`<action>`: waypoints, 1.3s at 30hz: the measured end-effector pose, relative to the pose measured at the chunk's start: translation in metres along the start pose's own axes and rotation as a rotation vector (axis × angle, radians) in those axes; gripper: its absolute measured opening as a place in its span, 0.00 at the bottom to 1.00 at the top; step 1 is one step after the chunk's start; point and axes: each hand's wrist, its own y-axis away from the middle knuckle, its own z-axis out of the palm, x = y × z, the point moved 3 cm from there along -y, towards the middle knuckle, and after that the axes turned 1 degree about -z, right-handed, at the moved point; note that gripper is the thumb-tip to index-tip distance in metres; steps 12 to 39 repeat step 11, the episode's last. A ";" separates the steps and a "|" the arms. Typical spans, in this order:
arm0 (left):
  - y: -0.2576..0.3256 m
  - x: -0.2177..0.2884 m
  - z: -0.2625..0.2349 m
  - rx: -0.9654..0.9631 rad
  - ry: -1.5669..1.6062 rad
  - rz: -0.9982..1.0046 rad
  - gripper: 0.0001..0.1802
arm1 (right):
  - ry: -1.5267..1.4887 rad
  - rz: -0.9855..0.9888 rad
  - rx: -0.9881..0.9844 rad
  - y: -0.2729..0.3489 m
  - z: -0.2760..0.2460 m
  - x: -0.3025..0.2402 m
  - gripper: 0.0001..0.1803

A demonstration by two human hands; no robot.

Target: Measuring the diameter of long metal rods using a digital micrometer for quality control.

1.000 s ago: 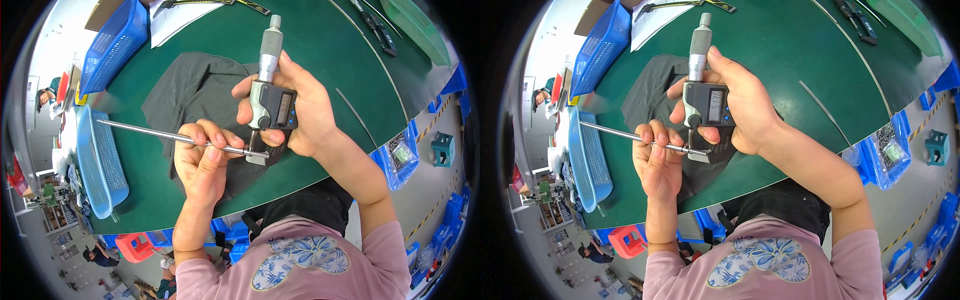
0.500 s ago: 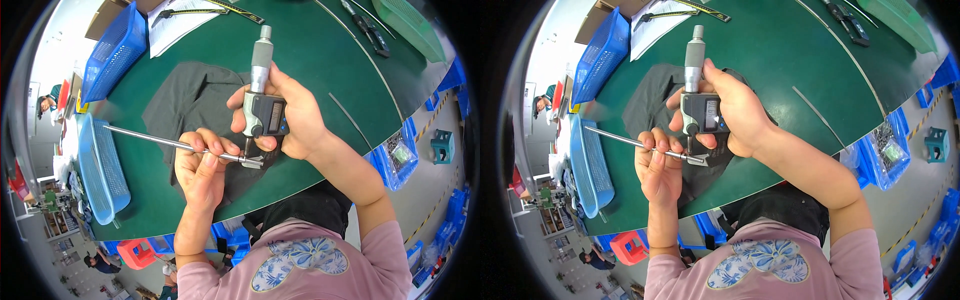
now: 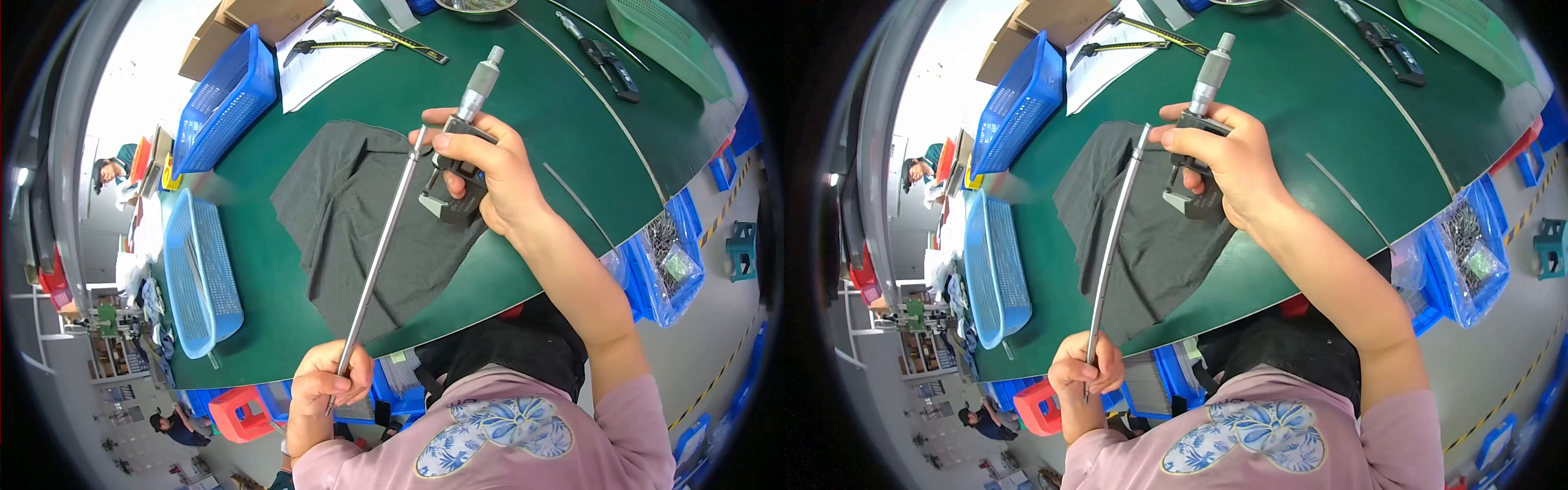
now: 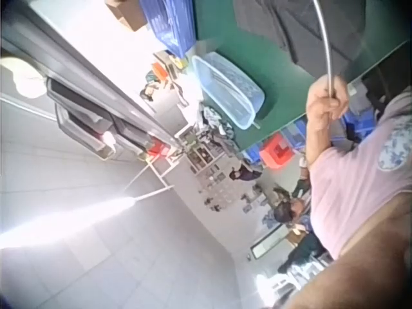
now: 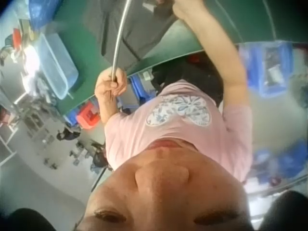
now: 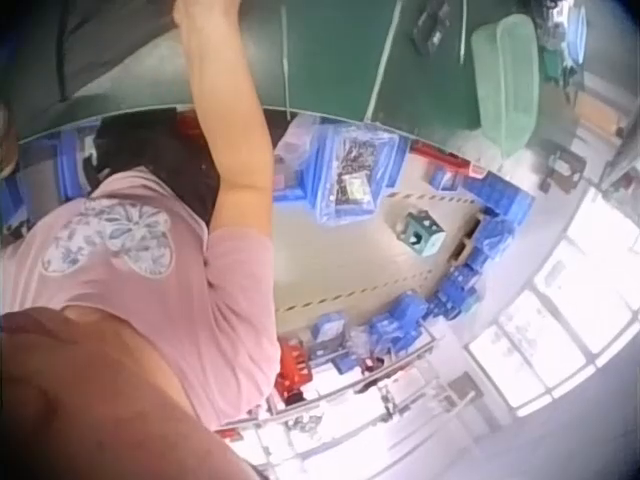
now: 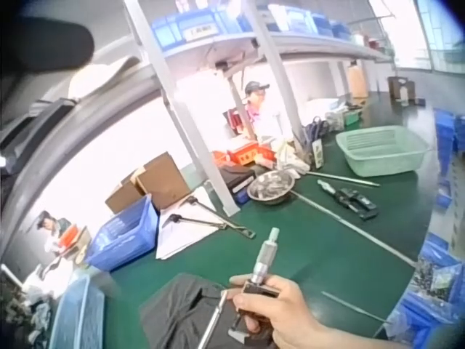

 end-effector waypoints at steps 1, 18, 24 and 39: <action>0.001 -0.002 -0.002 0.010 -0.030 -0.041 0.11 | -0.053 0.000 -0.027 -0.001 -0.001 0.000 0.19; 0.003 0.033 -0.007 -0.017 0.044 0.059 0.47 | 0.074 0.006 -0.079 -0.001 0.000 0.004 0.18; 0.003 0.033 -0.007 -0.017 0.044 0.059 0.47 | 0.074 0.006 -0.079 -0.001 0.000 0.004 0.18; 0.003 0.033 -0.007 -0.017 0.044 0.059 0.47 | 0.074 0.006 -0.079 -0.001 0.000 0.004 0.18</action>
